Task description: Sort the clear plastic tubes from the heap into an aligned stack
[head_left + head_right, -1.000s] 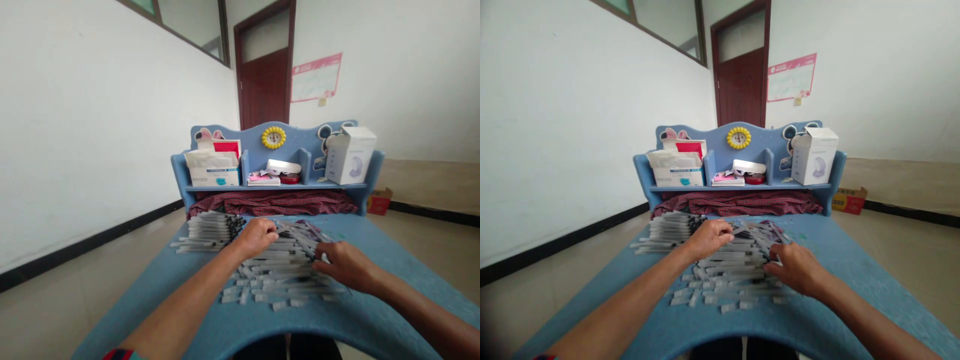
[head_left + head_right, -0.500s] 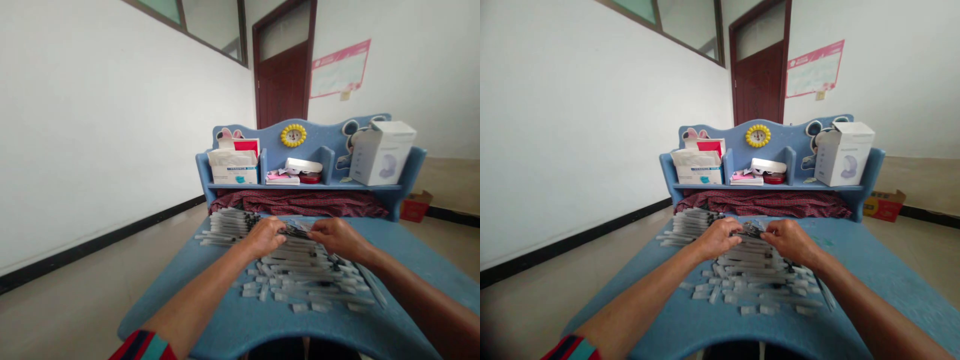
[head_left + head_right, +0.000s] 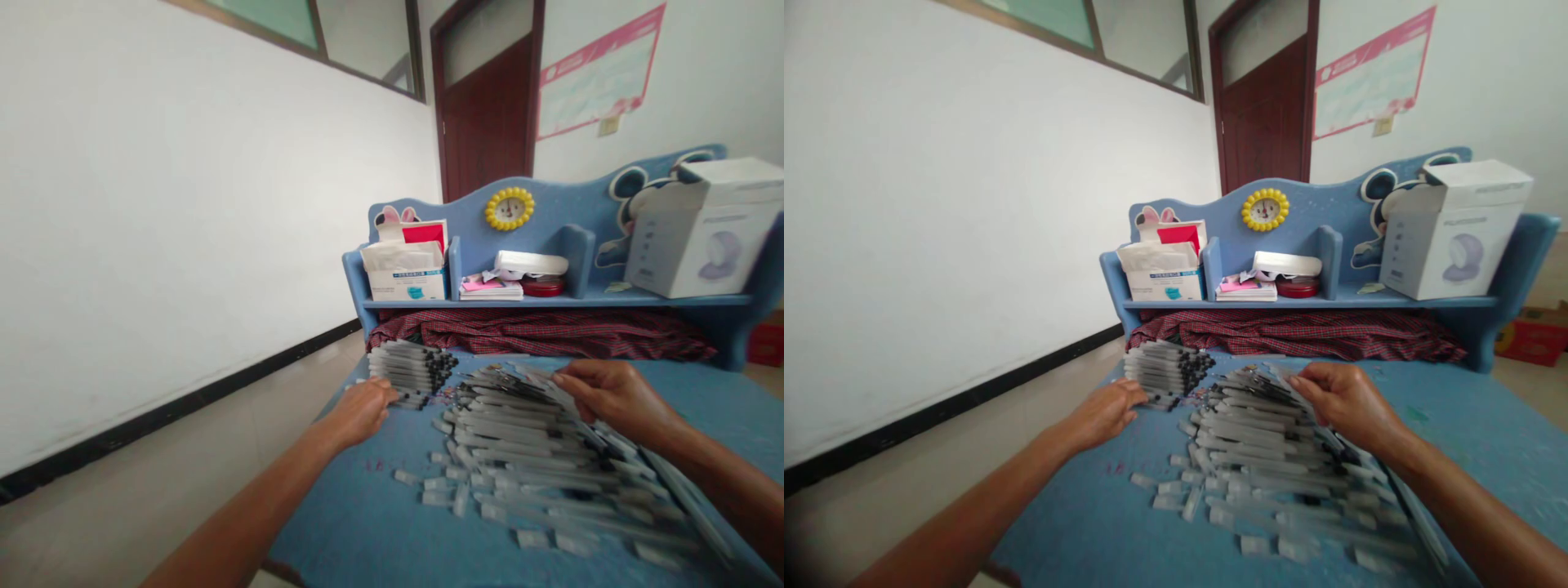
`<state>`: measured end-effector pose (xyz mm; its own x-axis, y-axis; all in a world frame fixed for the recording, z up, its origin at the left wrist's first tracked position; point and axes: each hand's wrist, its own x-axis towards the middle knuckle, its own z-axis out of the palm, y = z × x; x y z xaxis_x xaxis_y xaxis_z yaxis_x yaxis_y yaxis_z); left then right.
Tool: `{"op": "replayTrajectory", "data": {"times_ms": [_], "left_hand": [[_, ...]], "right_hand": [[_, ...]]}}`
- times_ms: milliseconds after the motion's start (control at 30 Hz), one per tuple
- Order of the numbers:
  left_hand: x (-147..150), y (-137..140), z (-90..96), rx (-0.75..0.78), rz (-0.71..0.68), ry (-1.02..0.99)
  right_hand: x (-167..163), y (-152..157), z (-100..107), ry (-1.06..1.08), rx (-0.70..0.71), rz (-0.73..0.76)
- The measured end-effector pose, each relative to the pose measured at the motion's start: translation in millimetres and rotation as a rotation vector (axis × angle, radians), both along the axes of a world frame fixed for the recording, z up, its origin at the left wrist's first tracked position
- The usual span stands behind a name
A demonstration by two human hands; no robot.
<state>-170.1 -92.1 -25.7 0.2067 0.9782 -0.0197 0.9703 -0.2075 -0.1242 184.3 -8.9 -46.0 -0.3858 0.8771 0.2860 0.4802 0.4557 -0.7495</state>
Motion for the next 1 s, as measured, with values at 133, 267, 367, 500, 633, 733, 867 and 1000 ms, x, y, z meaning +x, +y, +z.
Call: {"op": "replayTrajectory", "data": {"times_ms": [133, 267, 367, 500, 633, 733, 867, 1000], "left_hand": [[-0.7, 4.4, 0.1, -0.033, 0.008, 0.026], [7.4, 3.0, 9.4, -0.035, -0.040, -0.007], [33.5, 5.2, 19.1, -0.015, -0.142, -0.149], [90.6, 20.5, 31.5, 0.036, -0.374, -0.334], [136.7, 41.1, 35.0, 0.123, -0.549, -0.435], [147.9, 50.2, 27.6, 0.201, -0.589, -0.486], [145.7, 51.0, 13.0, 0.268, -0.601, -0.545], [144.1, 48.6, 3.5, 0.305, -0.602, -0.572]], "right_hand": [[7.6, 0.3, -1.7, 0.037, -0.004, -0.038], [5.4, -3.6, 1.2, 0.074, 0.008, -0.061], [-2.2, -11.4, 6.5, 0.102, 0.030, 0.006], [-8.4, -17.3, 10.2, 0.150, 0.014, 0.117], [-3.6, -9.0, 4.5, 0.257, -0.123, 0.090], [0.8, -0.2, -1.1, 0.361, -0.209, 0.094], [1.4, 3.2, -5.0, 0.350, -0.234, 0.134], [-0.4, 1.5, -7.2, 0.323, -0.265, 0.145]]}}
